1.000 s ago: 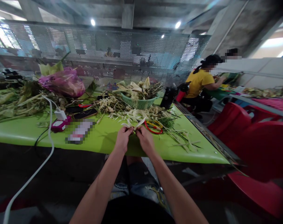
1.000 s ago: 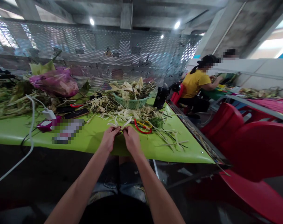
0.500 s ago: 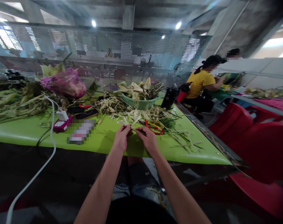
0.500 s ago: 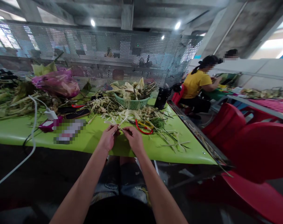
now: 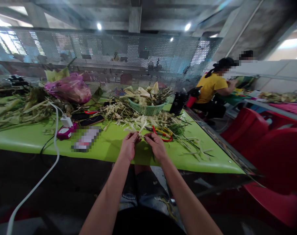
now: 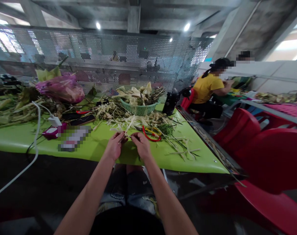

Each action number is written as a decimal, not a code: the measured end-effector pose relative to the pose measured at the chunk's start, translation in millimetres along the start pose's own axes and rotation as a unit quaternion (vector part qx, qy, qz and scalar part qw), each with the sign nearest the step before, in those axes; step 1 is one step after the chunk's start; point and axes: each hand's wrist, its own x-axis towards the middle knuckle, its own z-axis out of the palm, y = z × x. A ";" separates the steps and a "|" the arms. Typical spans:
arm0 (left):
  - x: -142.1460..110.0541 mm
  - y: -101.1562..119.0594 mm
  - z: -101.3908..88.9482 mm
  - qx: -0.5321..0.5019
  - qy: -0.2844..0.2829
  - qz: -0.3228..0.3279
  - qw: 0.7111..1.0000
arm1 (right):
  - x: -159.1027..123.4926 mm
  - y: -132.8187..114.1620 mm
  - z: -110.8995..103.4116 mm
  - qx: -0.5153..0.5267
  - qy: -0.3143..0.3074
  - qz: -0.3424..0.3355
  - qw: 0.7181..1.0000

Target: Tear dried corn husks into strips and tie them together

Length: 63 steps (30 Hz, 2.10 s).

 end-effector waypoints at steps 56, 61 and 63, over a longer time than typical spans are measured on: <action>29.6 41.3 -15.7 0.545 -0.068 0.092 0.830 | -15.8 -20.0 -26.1 -0.247 -0.044 -0.127 0.960; 38.9 51.6 -15.6 0.578 -0.169 0.120 0.789 | 33.4 -10.1 -53.1 -0.313 -0.026 -0.120 0.942; 43.1 50.1 -11.4 0.574 -0.178 0.161 0.783 | 55.2 -4.7 -54.2 -0.342 -0.046 -0.103 0.933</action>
